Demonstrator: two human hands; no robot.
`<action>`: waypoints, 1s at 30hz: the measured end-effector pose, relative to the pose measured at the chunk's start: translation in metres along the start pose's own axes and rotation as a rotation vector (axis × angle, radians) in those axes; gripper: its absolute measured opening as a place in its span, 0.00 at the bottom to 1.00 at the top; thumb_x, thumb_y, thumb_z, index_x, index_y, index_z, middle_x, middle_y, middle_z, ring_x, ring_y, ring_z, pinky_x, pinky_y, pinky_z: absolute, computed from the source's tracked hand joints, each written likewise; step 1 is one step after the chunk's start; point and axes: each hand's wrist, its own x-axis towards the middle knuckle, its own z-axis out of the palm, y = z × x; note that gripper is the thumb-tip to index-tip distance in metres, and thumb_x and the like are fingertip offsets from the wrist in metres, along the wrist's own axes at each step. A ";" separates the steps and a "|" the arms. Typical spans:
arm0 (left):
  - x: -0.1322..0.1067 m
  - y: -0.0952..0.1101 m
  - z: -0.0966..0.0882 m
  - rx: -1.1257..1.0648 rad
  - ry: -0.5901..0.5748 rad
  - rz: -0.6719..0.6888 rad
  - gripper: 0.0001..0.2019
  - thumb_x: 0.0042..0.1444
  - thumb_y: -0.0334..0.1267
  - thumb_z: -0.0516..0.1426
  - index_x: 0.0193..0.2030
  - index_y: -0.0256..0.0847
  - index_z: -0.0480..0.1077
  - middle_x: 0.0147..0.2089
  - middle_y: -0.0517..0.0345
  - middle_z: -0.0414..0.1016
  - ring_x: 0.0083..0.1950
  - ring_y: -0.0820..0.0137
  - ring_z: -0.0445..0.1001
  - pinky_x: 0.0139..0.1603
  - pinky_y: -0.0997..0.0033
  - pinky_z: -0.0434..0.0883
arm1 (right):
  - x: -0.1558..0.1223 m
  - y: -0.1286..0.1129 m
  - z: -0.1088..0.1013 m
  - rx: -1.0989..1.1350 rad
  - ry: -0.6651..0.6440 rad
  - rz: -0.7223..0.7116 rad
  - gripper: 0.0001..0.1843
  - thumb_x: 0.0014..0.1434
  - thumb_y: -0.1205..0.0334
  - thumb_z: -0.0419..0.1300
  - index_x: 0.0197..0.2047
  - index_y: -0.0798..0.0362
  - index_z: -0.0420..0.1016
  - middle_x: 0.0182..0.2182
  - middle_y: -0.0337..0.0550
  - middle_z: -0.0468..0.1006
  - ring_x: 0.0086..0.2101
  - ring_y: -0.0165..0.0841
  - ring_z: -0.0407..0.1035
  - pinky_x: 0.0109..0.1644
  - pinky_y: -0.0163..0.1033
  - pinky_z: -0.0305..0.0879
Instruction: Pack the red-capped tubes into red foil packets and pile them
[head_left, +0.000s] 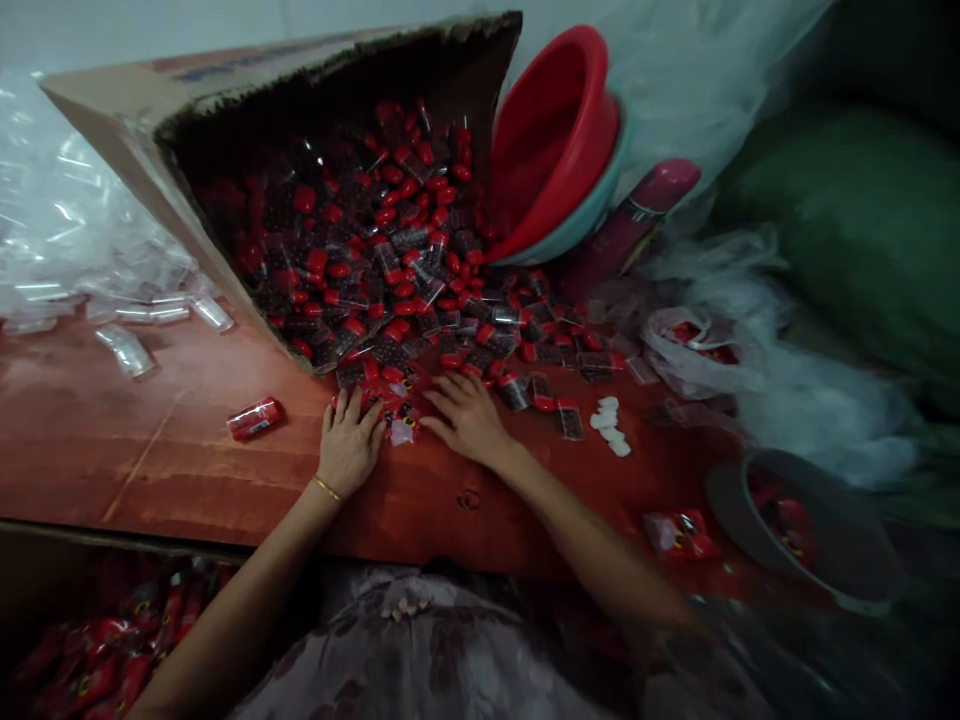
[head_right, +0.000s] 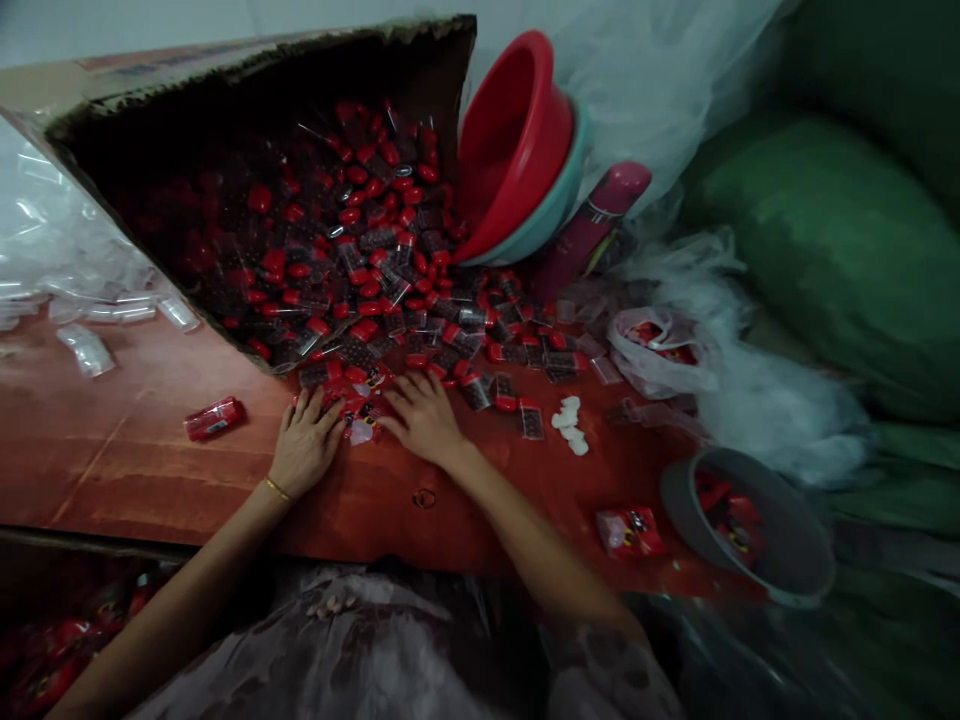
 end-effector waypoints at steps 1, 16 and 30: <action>0.000 0.002 0.001 0.015 0.004 -0.011 0.20 0.60 0.43 0.47 0.58 0.45 0.66 0.65 0.45 0.59 0.67 0.51 0.52 0.61 0.46 0.55 | 0.000 -0.012 0.008 0.006 0.006 0.033 0.22 0.59 0.50 0.54 0.51 0.54 0.73 0.54 0.53 0.70 0.57 0.48 0.57 0.61 0.60 0.47; 0.006 0.035 -0.035 -0.345 0.064 0.043 0.17 0.55 0.50 0.53 0.40 0.40 0.75 0.46 0.48 0.77 0.54 0.57 0.69 0.56 0.56 0.62 | -0.024 -0.027 -0.008 0.085 0.199 0.075 0.13 0.63 0.59 0.53 0.45 0.44 0.77 0.50 0.42 0.76 0.54 0.40 0.63 0.65 0.59 0.37; 0.004 0.078 -0.016 -1.228 0.187 -0.401 0.10 0.47 0.43 0.61 0.31 0.38 0.77 0.30 0.57 0.77 0.32 0.71 0.71 0.37 0.73 0.67 | -0.029 -0.069 0.002 1.046 0.421 0.681 0.16 0.58 0.53 0.55 0.28 0.55 0.74 0.24 0.37 0.75 0.26 0.29 0.67 0.32 0.32 0.63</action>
